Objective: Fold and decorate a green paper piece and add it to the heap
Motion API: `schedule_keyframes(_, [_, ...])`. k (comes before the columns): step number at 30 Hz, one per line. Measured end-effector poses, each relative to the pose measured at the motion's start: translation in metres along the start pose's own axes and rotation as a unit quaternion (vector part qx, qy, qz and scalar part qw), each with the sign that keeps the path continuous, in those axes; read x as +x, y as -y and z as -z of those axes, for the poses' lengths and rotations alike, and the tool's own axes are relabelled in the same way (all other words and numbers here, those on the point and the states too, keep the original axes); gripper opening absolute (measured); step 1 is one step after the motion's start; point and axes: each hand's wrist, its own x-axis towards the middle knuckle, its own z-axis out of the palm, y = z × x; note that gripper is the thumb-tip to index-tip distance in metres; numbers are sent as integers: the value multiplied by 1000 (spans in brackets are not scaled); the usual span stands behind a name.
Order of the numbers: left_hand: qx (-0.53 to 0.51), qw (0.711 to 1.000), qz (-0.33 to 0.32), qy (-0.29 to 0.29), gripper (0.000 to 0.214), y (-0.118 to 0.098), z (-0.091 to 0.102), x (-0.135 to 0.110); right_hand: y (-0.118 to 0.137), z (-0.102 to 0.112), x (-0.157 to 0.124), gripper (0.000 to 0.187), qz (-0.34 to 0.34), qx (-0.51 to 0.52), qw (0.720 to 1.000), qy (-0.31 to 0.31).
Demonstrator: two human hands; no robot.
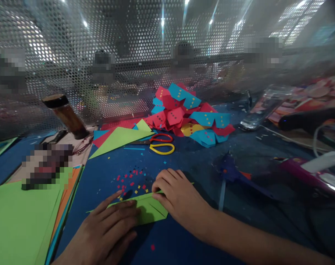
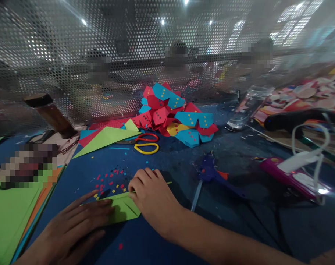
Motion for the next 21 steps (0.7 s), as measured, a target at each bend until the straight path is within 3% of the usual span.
schedule_keyframes(7, [-51,991,101,-73,22,2,-3,-10,3,6,-1,5,13,63,998,6])
schedule_keyframes(15, [-77,973,204,-78,17,1,-10,-10,7,10,-3,10,77,91,992,-30])
schedule_keyframes(18, [-132,956,251,-78,14,-2,-8,-9,10,13,-5,9,119,61,988,-71])
schedule_keyframes(21, [-196,914,350,-64,14,-4,0,-4,13,23,-9,11,127,30,979,-159])
